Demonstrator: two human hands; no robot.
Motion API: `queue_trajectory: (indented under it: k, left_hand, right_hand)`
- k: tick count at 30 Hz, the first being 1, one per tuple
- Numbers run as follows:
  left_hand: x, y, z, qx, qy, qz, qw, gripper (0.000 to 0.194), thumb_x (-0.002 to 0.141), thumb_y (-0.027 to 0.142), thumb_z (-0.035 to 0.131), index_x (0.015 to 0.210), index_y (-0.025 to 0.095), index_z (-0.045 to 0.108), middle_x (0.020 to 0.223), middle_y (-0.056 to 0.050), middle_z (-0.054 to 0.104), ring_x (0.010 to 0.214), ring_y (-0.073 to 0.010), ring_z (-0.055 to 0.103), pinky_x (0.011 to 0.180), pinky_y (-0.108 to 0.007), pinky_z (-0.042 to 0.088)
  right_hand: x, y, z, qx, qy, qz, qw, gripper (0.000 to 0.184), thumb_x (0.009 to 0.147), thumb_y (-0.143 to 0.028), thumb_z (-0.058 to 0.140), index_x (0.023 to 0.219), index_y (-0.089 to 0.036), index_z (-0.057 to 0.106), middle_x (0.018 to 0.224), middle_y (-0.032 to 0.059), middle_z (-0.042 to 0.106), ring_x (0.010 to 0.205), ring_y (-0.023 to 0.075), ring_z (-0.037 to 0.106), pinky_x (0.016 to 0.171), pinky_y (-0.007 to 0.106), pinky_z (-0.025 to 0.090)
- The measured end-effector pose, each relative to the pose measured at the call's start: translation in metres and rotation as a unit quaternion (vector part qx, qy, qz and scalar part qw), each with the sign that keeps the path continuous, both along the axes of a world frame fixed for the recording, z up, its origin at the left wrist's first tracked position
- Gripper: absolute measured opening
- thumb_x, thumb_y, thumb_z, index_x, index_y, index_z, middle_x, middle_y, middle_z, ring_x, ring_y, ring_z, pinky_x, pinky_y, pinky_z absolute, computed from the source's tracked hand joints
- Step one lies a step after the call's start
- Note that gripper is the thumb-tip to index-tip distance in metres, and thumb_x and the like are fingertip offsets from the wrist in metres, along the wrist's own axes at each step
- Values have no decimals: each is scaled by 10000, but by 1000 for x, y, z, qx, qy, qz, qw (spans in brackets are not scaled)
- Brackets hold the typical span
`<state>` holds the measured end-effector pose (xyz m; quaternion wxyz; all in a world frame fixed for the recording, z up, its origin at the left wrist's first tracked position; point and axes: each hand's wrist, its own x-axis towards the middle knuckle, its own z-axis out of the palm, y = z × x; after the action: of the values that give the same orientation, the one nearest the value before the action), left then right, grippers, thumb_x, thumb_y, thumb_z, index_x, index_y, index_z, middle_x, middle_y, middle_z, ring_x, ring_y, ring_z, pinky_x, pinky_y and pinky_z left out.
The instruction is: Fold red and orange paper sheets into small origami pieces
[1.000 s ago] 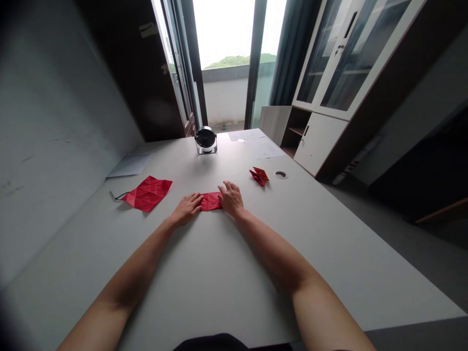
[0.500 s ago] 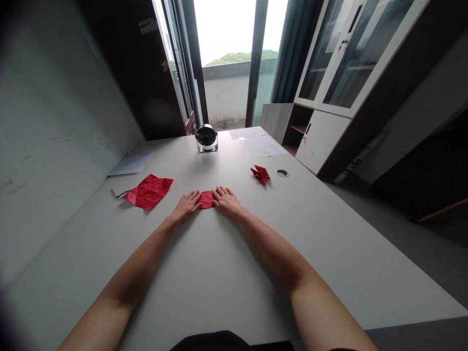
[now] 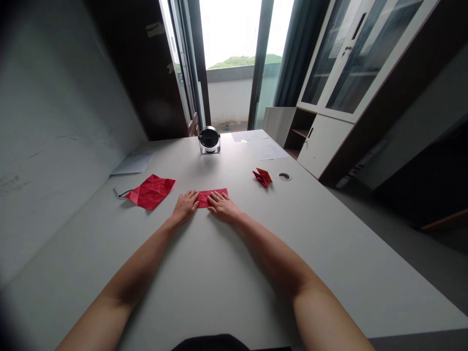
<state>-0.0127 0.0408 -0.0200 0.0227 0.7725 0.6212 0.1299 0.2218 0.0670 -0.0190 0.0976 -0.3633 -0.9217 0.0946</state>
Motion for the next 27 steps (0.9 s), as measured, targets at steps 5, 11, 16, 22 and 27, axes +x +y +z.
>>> queue_trajectory:
  k: [5,11,16,22,27]
  left_hand:
    - [11,-3,2,1,7,-97,995,539,1017,447,347,1516,252,399,1618,-64,318,1503,-250,239,1231,-494,124]
    - [8,-1,-5,-82,12,-47,995,685,993,615,249,1570,248,287,1658,-81,193,1533,-284,139,1222,-535,94]
    - [-12,3,-10,-80,-5,40,996,707,974,621,277,1572,243,275,1665,-99,151,1536,-314,105,1214,-563,67]
    - [-13,2,-8,-79,-10,55,995,682,978,574,293,1567,231,276,1662,-111,154,1538,-305,101,1210,-572,61]
    - [-9,2,-9,-72,5,55,996,678,976,563,306,1560,219,295,1657,-125,169,1533,-314,130,1205,-574,90]
  right_hand:
    - [3,4,-3,0,-2,-6,1000,629,1042,-520,276,1569,-178,307,1631,102,234,1519,252,183,1236,454,139]
    - [1,4,-3,-6,-9,-40,999,650,1038,-536,245,1569,-166,308,1634,103,228,1525,247,161,1236,449,134]
    - [5,8,-6,-25,-21,-107,994,714,1013,-605,246,1570,-162,302,1640,120,205,1527,281,141,1229,490,102]
    - [9,8,1,9,-15,-157,987,650,1024,-518,292,1556,-146,327,1634,148,215,1525,281,150,1226,507,73]
    - [-5,-5,6,26,6,-1,1000,575,1036,-475,297,1555,-235,345,1627,84,263,1516,236,201,1233,457,117]
